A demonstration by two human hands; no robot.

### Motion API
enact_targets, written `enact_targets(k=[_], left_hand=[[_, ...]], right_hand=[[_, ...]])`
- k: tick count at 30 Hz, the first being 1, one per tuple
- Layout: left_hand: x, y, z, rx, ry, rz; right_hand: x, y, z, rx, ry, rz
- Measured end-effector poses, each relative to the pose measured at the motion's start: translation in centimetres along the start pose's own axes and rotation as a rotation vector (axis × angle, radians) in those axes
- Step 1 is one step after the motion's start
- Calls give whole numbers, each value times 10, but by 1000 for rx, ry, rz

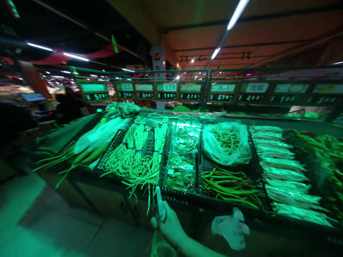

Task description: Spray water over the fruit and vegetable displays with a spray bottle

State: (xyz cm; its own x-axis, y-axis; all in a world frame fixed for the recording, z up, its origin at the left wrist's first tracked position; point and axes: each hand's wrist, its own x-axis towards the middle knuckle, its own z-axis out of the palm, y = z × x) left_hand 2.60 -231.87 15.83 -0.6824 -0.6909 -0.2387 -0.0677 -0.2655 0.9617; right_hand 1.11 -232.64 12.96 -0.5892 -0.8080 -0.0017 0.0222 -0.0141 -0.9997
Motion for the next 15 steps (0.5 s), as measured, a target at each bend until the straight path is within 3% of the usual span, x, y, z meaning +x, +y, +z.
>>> enact_targets(k=[3,4,9,15], left_hand=[[7,18,4,90,226,106],[11,20,3,107,252,108],[40,-2,-2,81,-22,-170],[50,-37,-36,125,-168,-302]], right_hand=[[12,2,-1,-13,9,18],[17,4,-2,-6,9,22],[39,17,-8,-10,28,22],[57,51,-39,117,180,26]])
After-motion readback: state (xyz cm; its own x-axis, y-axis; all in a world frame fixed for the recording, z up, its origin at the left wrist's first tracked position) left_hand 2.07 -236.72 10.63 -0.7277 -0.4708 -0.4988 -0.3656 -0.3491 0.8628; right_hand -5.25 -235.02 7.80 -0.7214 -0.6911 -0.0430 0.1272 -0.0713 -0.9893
